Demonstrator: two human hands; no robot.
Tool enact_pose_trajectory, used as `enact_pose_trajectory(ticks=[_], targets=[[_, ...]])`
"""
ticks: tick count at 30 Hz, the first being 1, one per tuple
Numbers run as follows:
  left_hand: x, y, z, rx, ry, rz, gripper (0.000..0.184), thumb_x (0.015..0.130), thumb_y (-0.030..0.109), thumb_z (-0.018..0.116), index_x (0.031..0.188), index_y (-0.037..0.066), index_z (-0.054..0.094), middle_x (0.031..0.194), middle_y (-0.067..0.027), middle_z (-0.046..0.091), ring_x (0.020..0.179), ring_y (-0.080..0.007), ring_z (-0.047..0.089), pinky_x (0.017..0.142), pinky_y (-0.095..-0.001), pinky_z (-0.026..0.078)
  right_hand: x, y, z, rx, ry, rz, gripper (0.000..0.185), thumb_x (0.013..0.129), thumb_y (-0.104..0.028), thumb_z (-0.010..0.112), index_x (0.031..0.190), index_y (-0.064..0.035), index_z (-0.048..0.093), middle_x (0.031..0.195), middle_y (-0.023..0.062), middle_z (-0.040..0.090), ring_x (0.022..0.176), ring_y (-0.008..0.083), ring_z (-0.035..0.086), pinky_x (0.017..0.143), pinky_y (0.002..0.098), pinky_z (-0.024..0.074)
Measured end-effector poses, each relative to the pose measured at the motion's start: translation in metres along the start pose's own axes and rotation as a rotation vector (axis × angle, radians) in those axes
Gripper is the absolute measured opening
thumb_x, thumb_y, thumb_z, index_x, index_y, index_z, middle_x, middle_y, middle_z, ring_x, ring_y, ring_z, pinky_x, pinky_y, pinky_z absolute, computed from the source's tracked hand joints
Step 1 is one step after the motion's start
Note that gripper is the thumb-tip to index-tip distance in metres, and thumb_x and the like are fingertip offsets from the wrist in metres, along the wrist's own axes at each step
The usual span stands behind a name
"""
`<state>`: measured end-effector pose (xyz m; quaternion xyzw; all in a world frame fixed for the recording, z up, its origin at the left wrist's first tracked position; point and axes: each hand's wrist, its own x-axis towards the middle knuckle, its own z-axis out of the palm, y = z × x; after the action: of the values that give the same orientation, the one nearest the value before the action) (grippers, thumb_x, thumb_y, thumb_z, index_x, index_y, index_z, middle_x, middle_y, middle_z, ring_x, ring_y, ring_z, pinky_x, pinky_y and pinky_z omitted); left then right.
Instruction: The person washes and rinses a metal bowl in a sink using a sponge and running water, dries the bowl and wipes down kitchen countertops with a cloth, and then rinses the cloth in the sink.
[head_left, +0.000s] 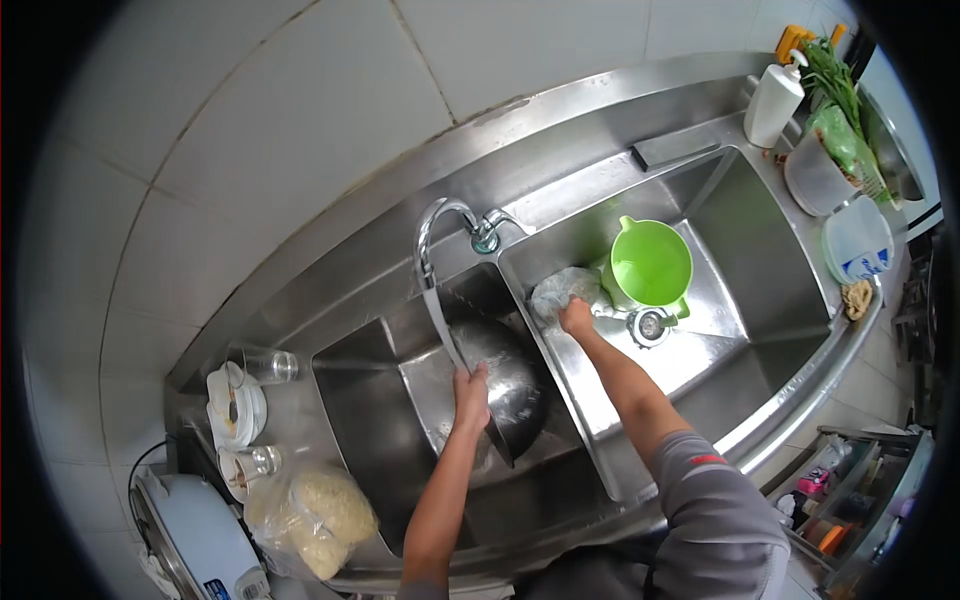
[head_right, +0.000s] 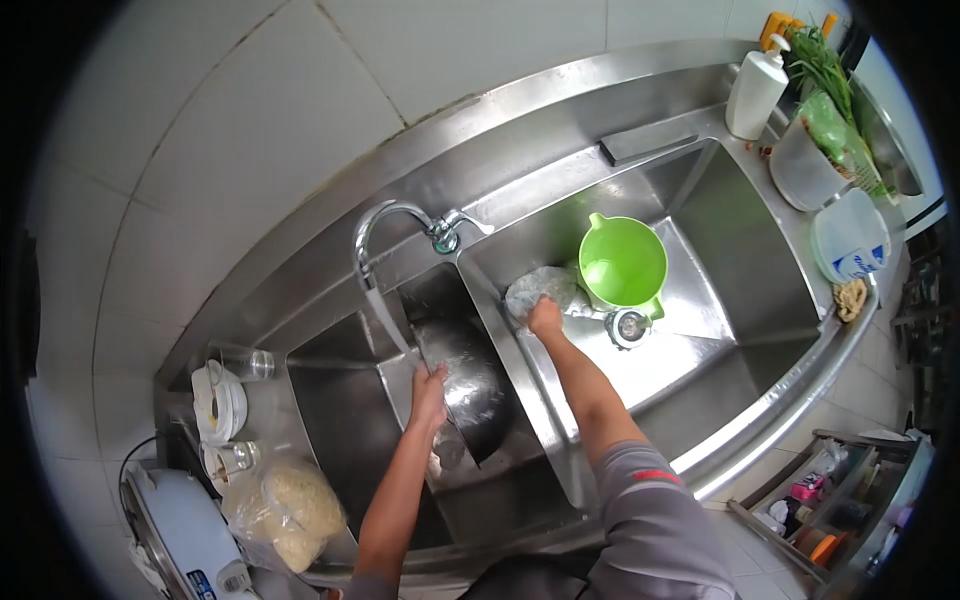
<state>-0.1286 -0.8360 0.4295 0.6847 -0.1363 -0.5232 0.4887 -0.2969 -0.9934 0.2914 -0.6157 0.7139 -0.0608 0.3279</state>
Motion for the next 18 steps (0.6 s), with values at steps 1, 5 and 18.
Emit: enact_pose_trajectory(ticks=[1,5,18], targets=[[0.001,-0.001,0.002,-0.018,0.029,-0.002,0.033,0.084,0.004,0.046,0.116,0.000,0.038,0.109,-0.0094,0.049,0.097,-0.0155,0.044,0.086,-0.0264,0.032,0.011,-0.001,0.009,0.033,0.006,0.099,0.041,0.073,-0.032,0.061,0.098,-0.0015,0.053,0.102,0.0188,0.055,0.094,0.0331,0.055,0.079,0.0397,0.0459],[-0.003,-0.014,0.003,-0.145,-0.001,0.015,0.038,0.083,0.000,0.046,0.120,0.000,0.036,0.114,-0.0092,0.047,0.103,-0.0154,0.042,0.089,-0.0255,0.030,0.029,-0.010,0.032,0.114,0.012,0.397,0.051,0.069,-0.037,0.066,0.101,-0.0009,0.049,0.102,0.0176,0.056,0.095,0.0299,0.056,0.078,0.0389,0.0466],[0.002,-0.018,0.009,-0.169,0.223,0.016,0.037,0.079,-0.006,0.049,0.113,0.003,0.040,0.110,-0.0063,0.048,0.100,-0.0152,0.044,0.088,-0.0265,0.031,0.024,0.016,0.044,0.314,0.059,0.504,0.040,0.069,-0.024,0.064,0.100,-0.0047,0.048,0.094,0.0191,0.059,0.089,0.0351,0.056,0.078,0.0426,0.0442]])
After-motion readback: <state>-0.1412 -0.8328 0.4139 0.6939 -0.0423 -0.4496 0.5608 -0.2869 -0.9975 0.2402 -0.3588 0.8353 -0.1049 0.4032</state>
